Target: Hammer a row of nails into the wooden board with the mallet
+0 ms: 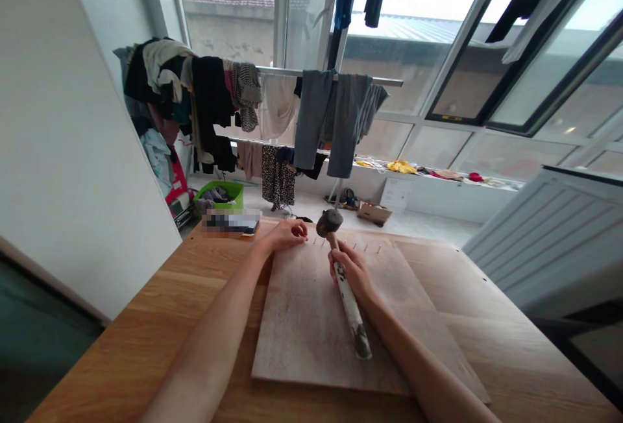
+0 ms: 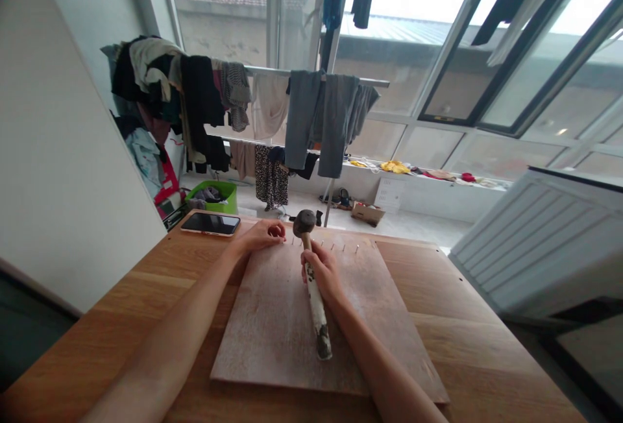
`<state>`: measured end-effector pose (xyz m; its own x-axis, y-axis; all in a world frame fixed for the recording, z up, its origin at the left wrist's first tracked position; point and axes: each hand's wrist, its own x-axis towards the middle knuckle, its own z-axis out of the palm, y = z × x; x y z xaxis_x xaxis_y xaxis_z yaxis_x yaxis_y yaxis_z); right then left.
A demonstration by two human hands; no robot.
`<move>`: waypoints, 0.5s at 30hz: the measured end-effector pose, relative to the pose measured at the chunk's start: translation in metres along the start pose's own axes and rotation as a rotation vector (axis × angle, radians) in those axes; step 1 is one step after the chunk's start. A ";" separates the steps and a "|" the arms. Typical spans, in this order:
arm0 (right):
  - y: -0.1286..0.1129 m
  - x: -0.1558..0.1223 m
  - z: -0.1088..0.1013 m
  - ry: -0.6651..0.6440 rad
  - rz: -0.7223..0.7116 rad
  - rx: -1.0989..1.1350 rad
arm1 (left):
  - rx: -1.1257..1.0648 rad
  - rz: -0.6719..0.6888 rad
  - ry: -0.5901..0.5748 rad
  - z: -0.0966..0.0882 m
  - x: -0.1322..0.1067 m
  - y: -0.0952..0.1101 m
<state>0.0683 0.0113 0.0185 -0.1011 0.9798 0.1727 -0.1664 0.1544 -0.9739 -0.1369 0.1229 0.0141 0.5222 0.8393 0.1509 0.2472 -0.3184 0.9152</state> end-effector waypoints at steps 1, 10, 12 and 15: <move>0.000 0.001 0.001 -0.001 0.006 -0.009 | -0.001 0.000 -0.001 0.000 0.000 -0.001; 0.007 0.006 0.016 -0.074 0.038 -0.074 | 0.010 0.043 0.010 -0.001 0.001 -0.006; 0.009 0.006 0.016 -0.098 0.034 -0.122 | 0.037 0.060 0.004 -0.002 0.001 -0.006; 0.010 0.006 0.015 -0.109 0.042 -0.165 | 0.056 0.088 0.010 -0.003 0.002 -0.007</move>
<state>0.0510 0.0168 0.0123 -0.2119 0.9675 0.1379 0.0025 0.1416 -0.9899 -0.1404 0.1278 0.0092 0.5356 0.8113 0.2344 0.2456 -0.4152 0.8759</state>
